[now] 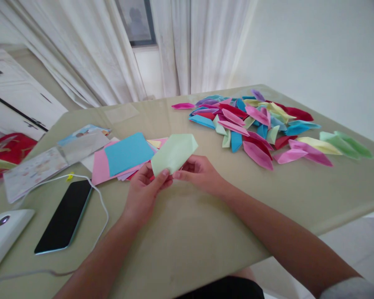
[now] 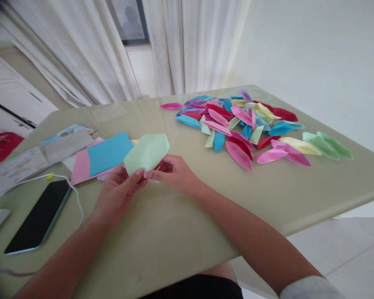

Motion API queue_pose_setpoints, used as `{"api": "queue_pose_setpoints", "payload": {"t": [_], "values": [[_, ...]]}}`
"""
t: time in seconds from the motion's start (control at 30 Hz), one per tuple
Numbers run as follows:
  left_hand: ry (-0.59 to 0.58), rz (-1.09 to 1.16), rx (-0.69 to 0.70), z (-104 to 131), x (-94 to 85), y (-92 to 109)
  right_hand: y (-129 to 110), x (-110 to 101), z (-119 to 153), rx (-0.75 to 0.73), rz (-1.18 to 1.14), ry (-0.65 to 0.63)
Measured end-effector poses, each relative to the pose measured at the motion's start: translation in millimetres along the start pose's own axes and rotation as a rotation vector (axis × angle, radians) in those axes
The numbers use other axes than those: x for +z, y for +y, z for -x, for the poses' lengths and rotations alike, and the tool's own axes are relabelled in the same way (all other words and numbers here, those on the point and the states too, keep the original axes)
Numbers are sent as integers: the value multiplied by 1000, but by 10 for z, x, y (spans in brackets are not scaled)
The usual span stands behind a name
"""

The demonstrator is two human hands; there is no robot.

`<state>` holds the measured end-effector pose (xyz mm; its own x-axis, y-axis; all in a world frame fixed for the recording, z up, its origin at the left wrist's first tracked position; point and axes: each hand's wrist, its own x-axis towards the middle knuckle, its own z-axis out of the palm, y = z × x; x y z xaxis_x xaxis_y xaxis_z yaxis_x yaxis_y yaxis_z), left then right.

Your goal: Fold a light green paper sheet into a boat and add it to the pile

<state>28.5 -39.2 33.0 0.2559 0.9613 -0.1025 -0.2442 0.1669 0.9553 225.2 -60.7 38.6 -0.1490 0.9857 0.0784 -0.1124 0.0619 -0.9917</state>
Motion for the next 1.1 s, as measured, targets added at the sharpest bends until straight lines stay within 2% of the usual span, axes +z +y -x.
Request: {"api": "queue_pose_setpoints", "payload": {"t": [0.07,0.2,0.33,0.5,0.87,1.1], "values": [[-22,-83,-18,39,16,-14,36,15,9,18,69,2],[33,-204,37,35,-9,-7,17,-28,-12,50,135,122],[79,-238,59,8,-16,7,-31,-51,-20,79,157,132],[70,-247,51,-14,12,2,5,-20,-3,41,204,179],[65,-242,152,-36,-30,-27,-14,-38,-7,56,118,42],[61,-311,219,-26,-9,-13,11,-57,-18,72,174,66]]}}
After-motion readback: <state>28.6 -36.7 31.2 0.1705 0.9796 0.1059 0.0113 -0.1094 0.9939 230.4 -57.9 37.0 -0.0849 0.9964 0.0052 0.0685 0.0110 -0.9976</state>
